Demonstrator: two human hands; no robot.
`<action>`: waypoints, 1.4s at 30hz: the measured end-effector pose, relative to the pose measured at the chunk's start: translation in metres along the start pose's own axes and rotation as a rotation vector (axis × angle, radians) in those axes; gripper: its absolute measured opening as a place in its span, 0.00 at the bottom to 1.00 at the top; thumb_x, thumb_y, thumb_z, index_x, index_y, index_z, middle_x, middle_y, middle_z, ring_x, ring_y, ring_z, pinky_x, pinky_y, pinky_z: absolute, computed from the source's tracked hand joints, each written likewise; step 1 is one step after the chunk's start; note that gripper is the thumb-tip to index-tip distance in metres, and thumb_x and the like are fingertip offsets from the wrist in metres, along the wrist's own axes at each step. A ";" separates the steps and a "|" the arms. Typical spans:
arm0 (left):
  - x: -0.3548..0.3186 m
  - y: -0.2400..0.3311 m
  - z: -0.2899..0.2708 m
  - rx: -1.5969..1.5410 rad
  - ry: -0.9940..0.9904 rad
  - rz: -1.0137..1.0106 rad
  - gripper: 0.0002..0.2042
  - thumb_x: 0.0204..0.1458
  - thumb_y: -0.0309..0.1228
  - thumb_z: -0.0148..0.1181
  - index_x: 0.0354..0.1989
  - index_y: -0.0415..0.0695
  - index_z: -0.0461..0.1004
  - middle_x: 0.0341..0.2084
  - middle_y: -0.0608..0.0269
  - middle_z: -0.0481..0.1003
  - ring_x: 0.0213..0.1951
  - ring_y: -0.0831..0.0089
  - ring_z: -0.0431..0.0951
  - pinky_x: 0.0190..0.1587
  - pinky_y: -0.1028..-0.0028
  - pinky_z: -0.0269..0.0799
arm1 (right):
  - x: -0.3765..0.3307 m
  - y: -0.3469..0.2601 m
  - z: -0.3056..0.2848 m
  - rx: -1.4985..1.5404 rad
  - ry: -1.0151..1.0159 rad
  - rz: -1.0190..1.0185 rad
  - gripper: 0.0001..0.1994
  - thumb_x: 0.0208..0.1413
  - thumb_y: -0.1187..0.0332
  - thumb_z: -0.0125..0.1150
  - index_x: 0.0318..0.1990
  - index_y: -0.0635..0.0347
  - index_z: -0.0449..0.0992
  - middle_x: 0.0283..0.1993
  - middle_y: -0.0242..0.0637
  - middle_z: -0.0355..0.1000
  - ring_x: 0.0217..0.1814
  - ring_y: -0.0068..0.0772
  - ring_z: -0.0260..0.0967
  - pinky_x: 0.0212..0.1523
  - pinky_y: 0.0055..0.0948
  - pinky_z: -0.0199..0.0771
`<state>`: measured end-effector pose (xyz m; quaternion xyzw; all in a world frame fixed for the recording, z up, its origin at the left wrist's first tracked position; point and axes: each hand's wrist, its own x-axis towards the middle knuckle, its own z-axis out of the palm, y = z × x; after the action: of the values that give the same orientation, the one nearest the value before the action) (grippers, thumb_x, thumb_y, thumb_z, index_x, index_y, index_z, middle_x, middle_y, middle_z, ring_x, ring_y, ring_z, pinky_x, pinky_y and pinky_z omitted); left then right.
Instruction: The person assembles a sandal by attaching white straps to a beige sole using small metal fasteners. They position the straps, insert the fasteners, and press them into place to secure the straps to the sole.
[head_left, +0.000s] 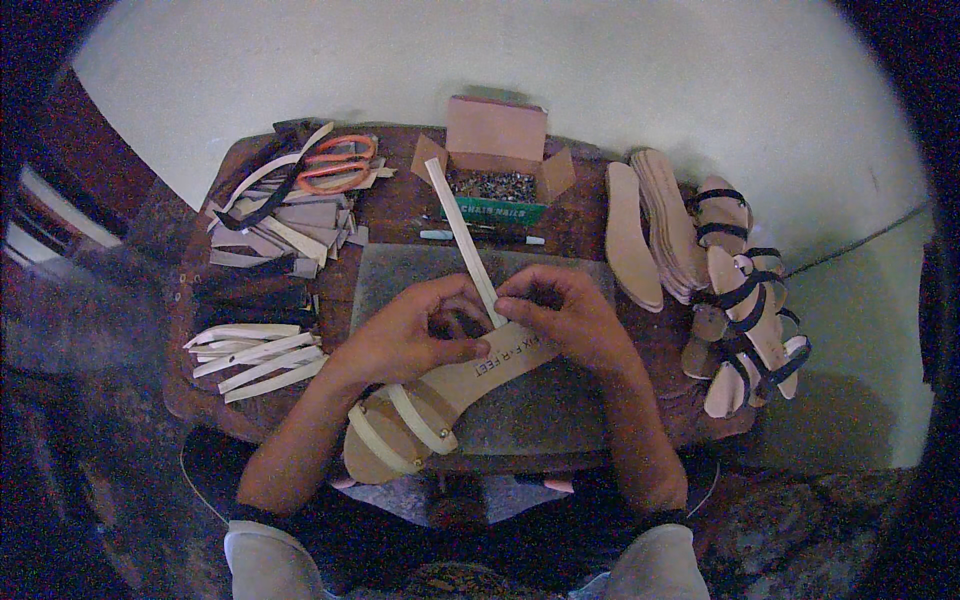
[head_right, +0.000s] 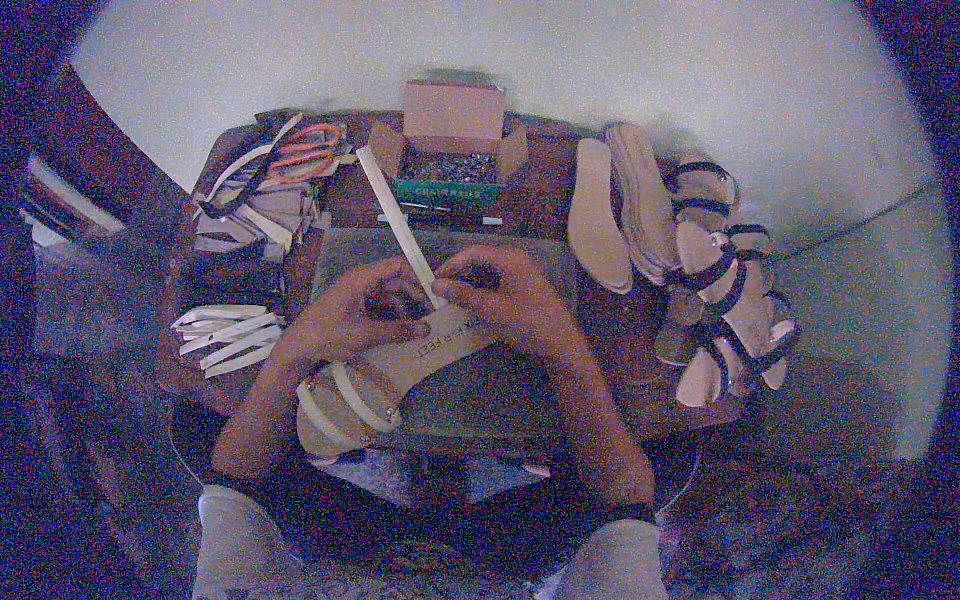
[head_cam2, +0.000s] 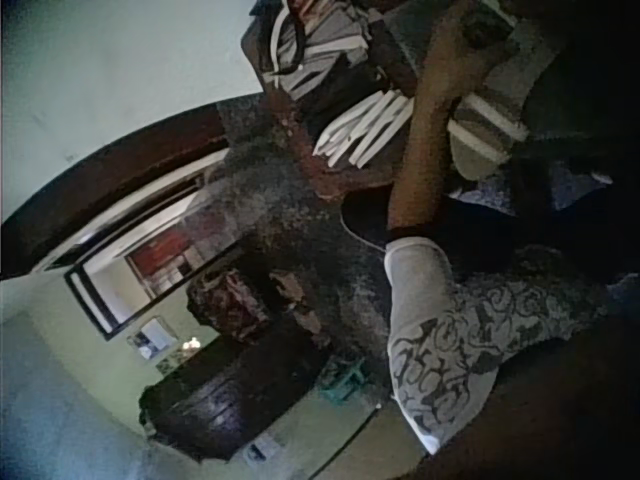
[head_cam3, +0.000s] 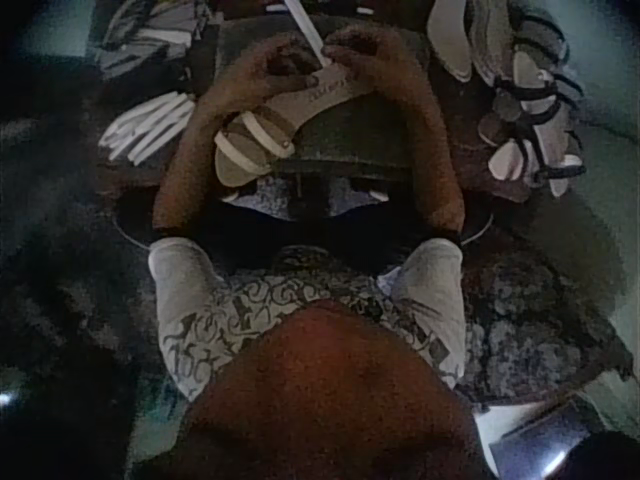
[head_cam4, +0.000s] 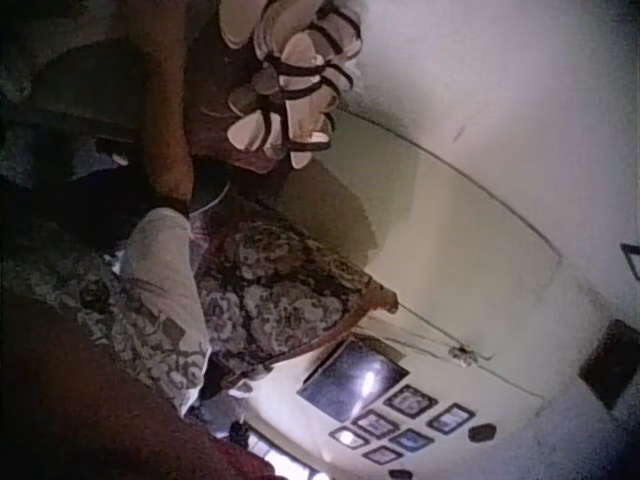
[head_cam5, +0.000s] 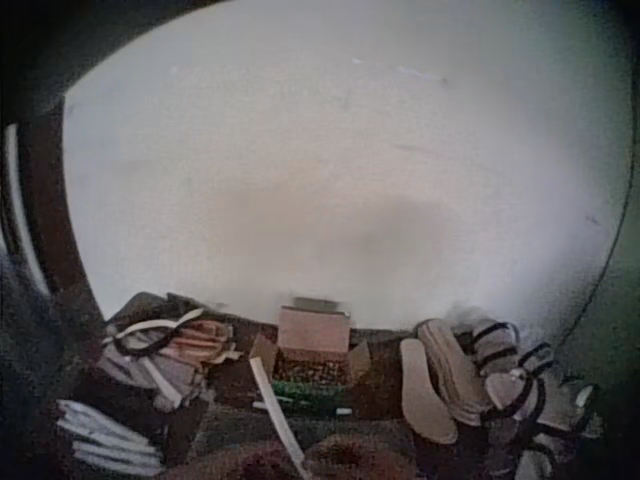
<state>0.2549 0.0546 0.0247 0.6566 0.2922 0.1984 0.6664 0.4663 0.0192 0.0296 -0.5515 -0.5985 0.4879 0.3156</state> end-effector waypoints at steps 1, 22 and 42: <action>0.000 0.001 0.000 -0.003 -0.003 -0.007 0.19 0.45 0.21 0.64 0.47 0.41 0.68 0.35 0.64 0.75 0.39 0.75 0.75 0.44 0.74 0.71 | -0.001 -0.003 0.000 0.006 0.002 0.045 0.08 0.52 0.67 0.63 0.37 0.61 0.77 0.32 0.27 0.73 0.36 0.16 0.68 0.39 0.22 0.69; 0.002 -0.010 -0.001 0.013 -0.030 0.050 0.16 0.46 0.23 0.63 0.44 0.42 0.69 0.33 0.65 0.76 0.38 0.78 0.75 0.41 0.76 0.70 | -0.044 0.003 0.014 -0.134 0.217 -0.133 0.09 0.41 0.75 0.68 0.33 0.59 0.79 0.47 0.38 0.67 0.53 0.35 0.65 0.53 0.32 0.64; -0.001 0.004 0.001 0.003 -0.022 -0.011 0.16 0.46 0.22 0.63 0.45 0.41 0.69 0.33 0.65 0.76 0.38 0.78 0.75 0.44 0.75 0.69 | -0.041 0.008 0.015 -0.057 0.191 -0.112 0.12 0.44 0.75 0.67 0.39 0.58 0.76 0.45 0.36 0.70 0.49 0.29 0.67 0.51 0.29 0.66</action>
<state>0.2554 0.0530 0.0286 0.6582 0.2888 0.1867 0.6697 0.4633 -0.0244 0.0235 -0.5699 -0.6091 0.3975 0.3824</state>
